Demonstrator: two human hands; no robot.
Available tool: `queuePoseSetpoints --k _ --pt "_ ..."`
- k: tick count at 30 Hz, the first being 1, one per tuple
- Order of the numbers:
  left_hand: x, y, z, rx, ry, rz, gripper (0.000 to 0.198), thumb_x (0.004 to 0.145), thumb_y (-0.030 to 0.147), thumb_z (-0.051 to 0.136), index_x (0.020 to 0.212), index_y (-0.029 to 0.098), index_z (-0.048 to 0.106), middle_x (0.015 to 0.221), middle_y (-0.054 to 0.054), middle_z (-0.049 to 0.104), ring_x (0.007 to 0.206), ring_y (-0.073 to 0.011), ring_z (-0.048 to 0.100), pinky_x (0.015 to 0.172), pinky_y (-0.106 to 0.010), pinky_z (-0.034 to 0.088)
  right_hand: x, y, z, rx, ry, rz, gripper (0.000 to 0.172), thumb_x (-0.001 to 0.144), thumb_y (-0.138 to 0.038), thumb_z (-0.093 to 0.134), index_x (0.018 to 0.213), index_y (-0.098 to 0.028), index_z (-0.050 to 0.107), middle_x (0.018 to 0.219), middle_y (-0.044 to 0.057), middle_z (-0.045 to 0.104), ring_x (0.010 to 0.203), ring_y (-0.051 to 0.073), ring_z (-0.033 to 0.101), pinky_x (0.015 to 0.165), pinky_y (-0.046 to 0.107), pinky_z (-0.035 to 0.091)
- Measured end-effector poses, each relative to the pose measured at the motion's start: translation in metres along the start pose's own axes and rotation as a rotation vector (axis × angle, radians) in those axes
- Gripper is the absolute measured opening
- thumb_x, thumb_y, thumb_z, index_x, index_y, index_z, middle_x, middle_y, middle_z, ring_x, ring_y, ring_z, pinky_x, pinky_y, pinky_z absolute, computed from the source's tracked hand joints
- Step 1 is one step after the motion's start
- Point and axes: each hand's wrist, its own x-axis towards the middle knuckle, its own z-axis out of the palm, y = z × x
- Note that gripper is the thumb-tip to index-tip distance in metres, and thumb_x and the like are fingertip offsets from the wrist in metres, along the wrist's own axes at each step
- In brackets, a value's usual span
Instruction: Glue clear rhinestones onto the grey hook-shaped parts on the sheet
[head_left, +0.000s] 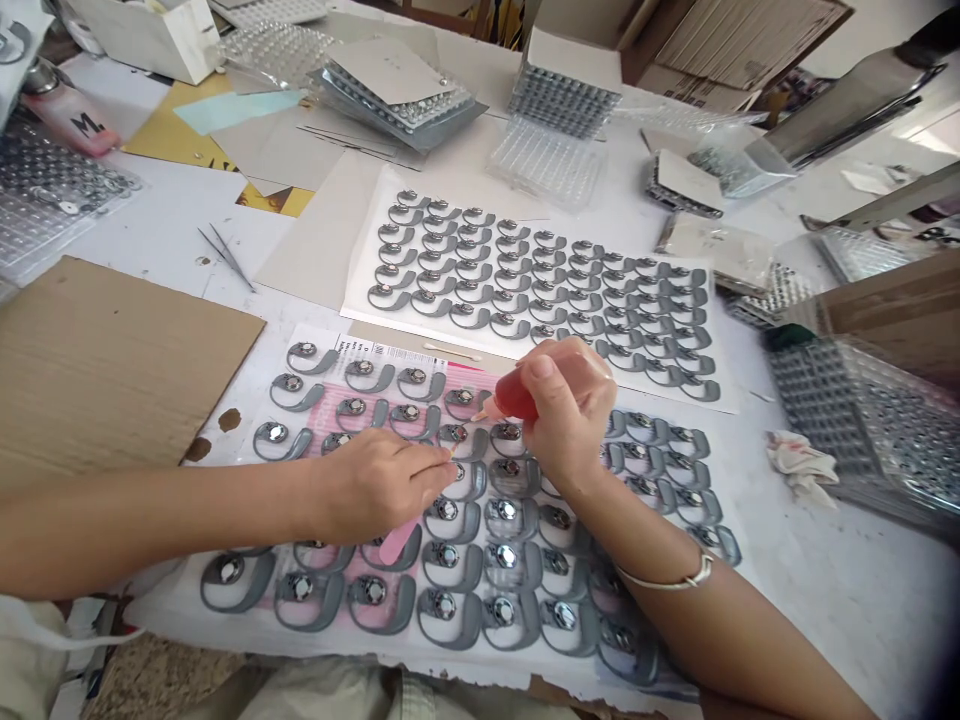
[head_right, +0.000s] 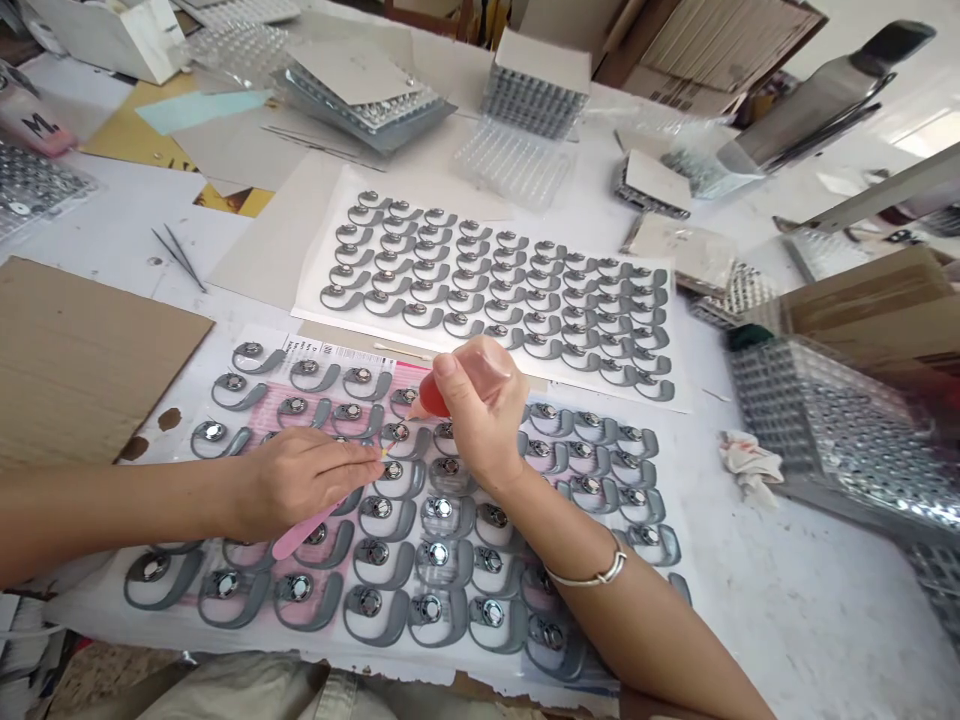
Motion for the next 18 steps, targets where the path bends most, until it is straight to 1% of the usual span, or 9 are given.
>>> queuePoseSetpoints --k 3,5,10,14,18 --pt "-0.0005 -0.0004 0.0005 0.005 0.004 -0.010 0.020 0.089 0.003 0.045 0.094 0.004 0.065 0.090 -0.014 0.073 0.076 -0.0163 0.071 0.062 -0.024 0.061 -0.0005 -0.0003 0.0006 0.009 -0.011 -0.032 0.039 0.085 -0.049 0.062 0.060 -0.021 0.049 0.048 -0.004 0.055 0.044 0.011 0.052 0.047 0.027 0.041" --pt "-0.0004 -0.0009 0.0000 0.008 -0.019 -0.009 0.023 0.090 0.004 0.042 0.096 0.003 0.064 0.092 -0.016 0.073 0.079 -0.0170 0.071 0.062 -0.025 0.061 -0.0021 0.0002 0.0019 0.013 -0.020 -0.045 0.037 0.086 -0.046 0.061 0.061 -0.021 0.051 0.047 -0.004 0.056 0.044 0.011 0.054 0.048 0.027 0.043" --pt "0.0009 -0.0017 -0.0014 0.014 -0.033 -0.012 0.026 0.092 0.004 0.039 0.094 0.004 0.065 0.091 -0.015 0.073 0.077 -0.0167 0.072 0.061 -0.025 0.061 -0.0065 0.0018 0.0052 0.051 -0.061 -0.018 0.030 0.087 -0.042 0.062 0.067 -0.021 0.053 0.048 -0.005 0.059 0.044 0.013 0.059 0.047 0.027 0.044" --pt "0.0015 -0.0009 -0.0004 0.021 -0.028 -0.022 0.025 0.092 0.006 0.040 0.093 0.004 0.065 0.091 -0.015 0.073 0.076 -0.0169 0.072 0.061 -0.025 0.061 -0.0077 0.0019 0.0058 0.032 -0.080 -0.026 0.030 0.087 -0.042 0.061 0.068 -0.020 0.054 0.049 -0.004 0.059 0.046 0.013 0.060 0.047 0.026 0.044" --pt "0.0014 -0.0004 0.0003 0.024 -0.015 -0.027 0.025 0.093 0.005 0.040 0.091 0.005 0.066 0.089 -0.014 0.073 0.076 -0.0164 0.072 0.060 -0.024 0.061 -0.0088 0.0025 0.0053 0.000 -0.085 0.017 0.031 0.086 -0.044 0.062 0.067 -0.020 0.054 0.051 -0.003 0.060 0.048 0.014 0.060 0.051 0.027 0.045"
